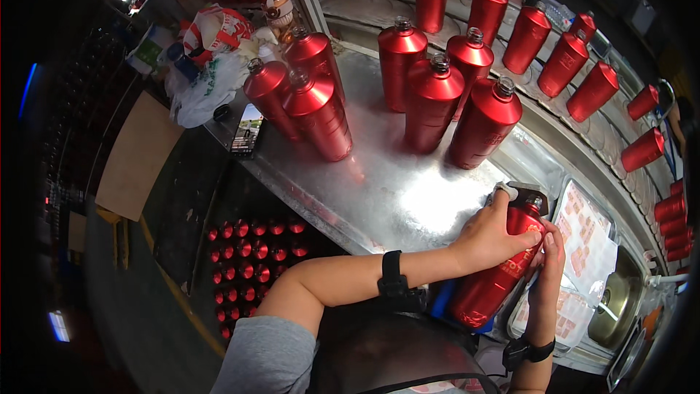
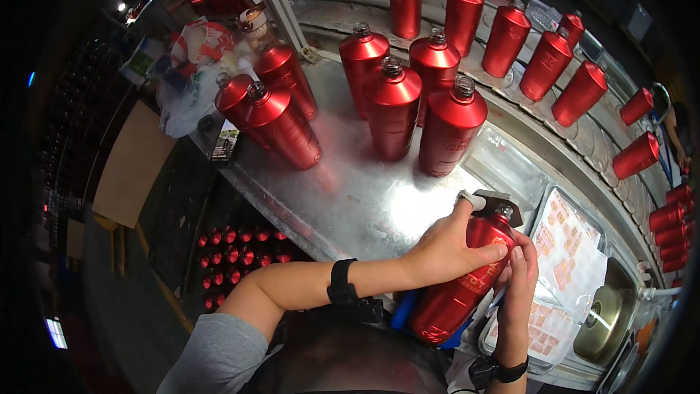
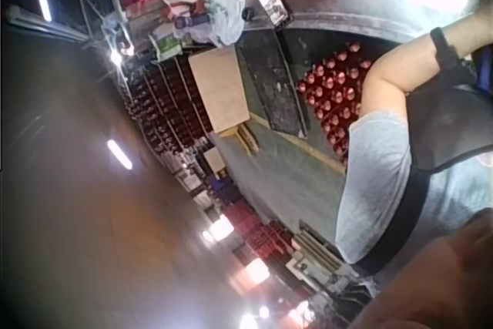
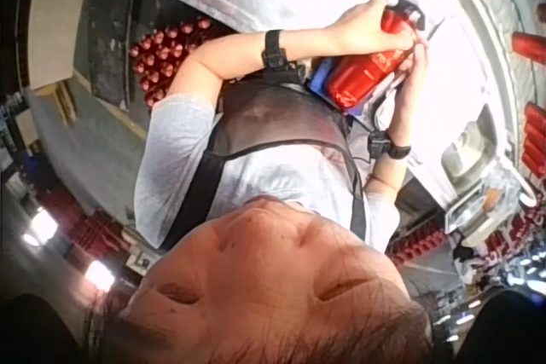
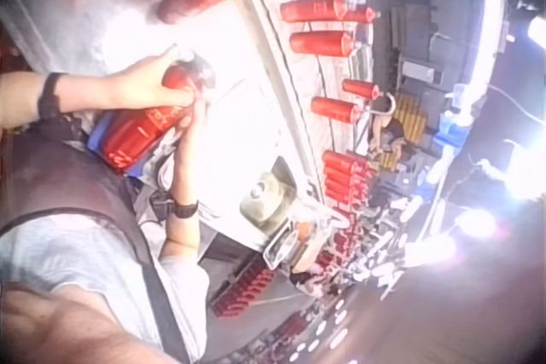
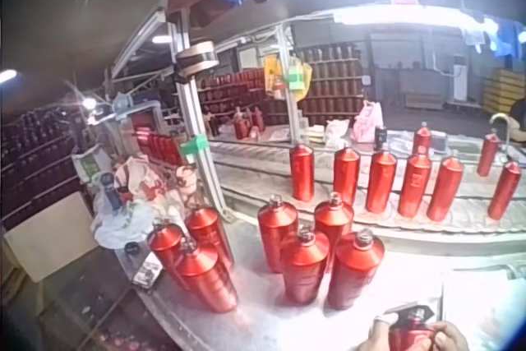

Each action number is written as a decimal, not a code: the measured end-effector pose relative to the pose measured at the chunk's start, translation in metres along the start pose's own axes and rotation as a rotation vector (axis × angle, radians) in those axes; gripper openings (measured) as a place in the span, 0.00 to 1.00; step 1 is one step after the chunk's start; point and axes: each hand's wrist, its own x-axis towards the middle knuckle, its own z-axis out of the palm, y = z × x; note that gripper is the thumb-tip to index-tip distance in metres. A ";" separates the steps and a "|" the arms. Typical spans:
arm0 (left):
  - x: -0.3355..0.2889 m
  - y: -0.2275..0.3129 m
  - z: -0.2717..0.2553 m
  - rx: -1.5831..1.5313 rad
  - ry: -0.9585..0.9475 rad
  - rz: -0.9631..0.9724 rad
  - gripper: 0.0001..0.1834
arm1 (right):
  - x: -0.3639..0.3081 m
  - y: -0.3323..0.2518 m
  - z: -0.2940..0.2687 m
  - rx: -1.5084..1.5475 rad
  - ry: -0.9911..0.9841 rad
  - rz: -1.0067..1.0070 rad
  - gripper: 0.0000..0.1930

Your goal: Applying labels and protective seals to red metal bottles on an industrial assembly line.

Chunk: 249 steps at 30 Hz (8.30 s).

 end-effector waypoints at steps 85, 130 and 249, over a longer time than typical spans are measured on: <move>0.008 -0.036 -0.045 -0.295 -0.020 -0.010 0.47 | 0.015 -0.024 0.054 -0.090 -0.010 0.055 0.16; -0.017 -0.037 -0.017 -0.463 -0.154 -0.024 0.41 | -0.010 -0.017 0.017 -0.141 0.027 0.038 0.34; -0.043 -0.022 -0.017 -0.096 -0.154 -0.148 0.45 | -0.043 0.015 0.018 0.142 -0.118 0.072 0.31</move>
